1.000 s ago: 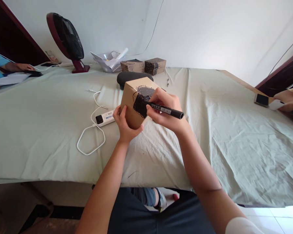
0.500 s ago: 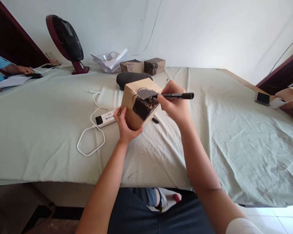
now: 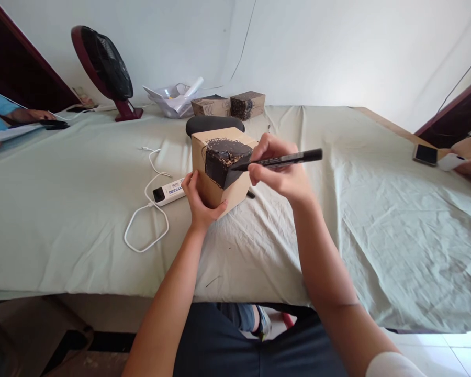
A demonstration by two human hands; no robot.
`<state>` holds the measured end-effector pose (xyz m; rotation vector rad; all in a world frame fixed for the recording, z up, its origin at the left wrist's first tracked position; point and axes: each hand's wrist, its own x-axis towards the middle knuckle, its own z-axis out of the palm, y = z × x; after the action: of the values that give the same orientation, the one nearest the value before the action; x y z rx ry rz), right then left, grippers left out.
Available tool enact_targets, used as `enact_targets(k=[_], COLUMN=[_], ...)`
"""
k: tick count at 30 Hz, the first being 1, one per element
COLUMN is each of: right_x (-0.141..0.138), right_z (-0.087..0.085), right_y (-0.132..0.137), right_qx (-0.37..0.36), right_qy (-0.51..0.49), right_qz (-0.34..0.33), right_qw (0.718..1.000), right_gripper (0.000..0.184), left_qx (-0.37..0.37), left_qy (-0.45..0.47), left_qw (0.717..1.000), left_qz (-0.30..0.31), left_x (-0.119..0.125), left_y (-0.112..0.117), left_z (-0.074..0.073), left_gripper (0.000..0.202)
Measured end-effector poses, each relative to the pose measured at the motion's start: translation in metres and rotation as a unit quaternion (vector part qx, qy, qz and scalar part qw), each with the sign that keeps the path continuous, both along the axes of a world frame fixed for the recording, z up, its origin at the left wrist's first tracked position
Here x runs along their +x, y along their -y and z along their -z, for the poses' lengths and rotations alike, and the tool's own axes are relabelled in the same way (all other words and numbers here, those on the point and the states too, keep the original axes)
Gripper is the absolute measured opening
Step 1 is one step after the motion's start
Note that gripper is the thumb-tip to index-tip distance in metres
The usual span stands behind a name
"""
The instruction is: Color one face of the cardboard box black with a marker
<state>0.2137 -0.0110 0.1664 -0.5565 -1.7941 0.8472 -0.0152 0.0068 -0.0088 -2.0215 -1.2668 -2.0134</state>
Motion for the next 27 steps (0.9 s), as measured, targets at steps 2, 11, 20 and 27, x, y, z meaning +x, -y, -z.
enact_targets(k=[2, 11, 20, 27], right_x=[-0.005, -0.006, -0.002, 0.018], right_z=[0.004, 0.01, 0.004, 0.003], right_y=[-0.002, -0.011, -0.001, -0.01], right_qx=[0.022, 0.055, 0.075, 0.066], right_qy=[0.031, 0.037, 0.031, -0.002], right_qz=[-0.001, -0.005, 0.071, 0.186], right_qw=[0.999, 0.998, 0.994, 0.98], right_gripper=[0.026, 0.019, 0.028, 0.016], left_qx=[-0.009, 0.009, -0.025, -0.099], left_qy=[0.007, -0.008, 0.049, 0.173], left_qw=[1.0, 1.0, 0.998, 0.975], left_qz=[-0.003, 0.007, 0.043, 0.101], left_x=[-0.001, 0.0, -0.004, -0.009], left_y=[-0.001, 0.0, -0.008, -0.022], left_z=[0.001, -0.003, 0.009, 0.024], left_gripper=[0.115, 0.114, 0.115, 0.111])
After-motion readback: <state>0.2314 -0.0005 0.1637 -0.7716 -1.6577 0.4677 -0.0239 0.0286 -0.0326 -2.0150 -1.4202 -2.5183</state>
